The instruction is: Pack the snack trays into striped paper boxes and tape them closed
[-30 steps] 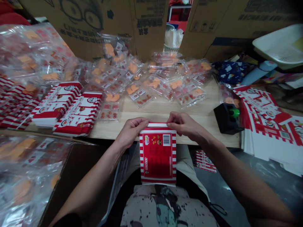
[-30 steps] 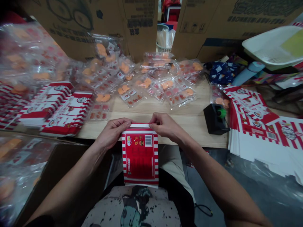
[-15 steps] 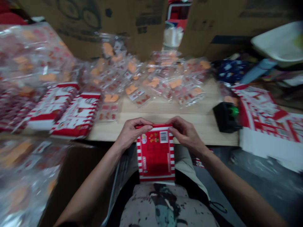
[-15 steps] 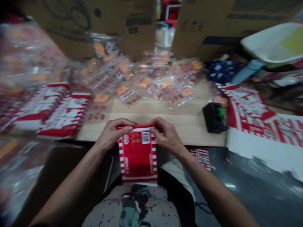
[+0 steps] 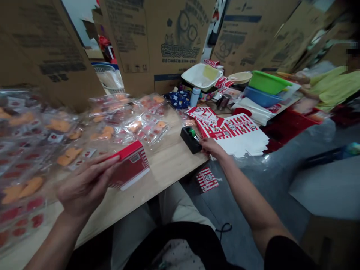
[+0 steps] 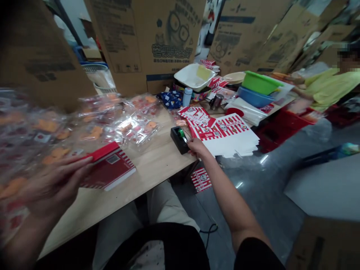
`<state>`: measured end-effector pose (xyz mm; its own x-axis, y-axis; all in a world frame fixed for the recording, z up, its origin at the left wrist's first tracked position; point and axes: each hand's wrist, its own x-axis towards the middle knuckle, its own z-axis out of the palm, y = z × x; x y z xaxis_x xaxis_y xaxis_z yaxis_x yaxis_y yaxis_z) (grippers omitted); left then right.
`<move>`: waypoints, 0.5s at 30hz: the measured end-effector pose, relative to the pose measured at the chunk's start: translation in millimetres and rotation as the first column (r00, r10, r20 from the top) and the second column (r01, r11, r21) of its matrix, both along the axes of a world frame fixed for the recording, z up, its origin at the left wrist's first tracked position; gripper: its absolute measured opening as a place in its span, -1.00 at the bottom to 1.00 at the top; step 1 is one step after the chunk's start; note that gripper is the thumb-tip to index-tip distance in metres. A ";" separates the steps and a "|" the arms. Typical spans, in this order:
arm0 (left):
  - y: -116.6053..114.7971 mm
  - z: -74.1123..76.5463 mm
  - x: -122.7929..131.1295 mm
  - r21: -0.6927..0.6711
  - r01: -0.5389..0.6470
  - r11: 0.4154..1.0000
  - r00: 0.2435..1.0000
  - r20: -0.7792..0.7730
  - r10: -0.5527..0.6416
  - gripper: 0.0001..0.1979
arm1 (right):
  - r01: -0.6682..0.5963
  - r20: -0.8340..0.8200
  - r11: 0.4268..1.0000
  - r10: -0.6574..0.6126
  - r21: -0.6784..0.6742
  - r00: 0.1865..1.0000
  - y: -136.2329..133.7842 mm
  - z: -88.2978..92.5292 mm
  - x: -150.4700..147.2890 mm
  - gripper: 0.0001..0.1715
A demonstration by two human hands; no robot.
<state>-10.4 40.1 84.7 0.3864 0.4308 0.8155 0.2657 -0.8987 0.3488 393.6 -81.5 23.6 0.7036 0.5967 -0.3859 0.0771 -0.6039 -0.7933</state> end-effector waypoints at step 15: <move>-10.4 -3.2 14.1 -0.066 -0.010 0.998 0.999 -0.040 0.008 -0.50 | 0.081 -0.353 0.926 0.059 0.369 0.934 -14.0 -22.0 -7.8 -0.70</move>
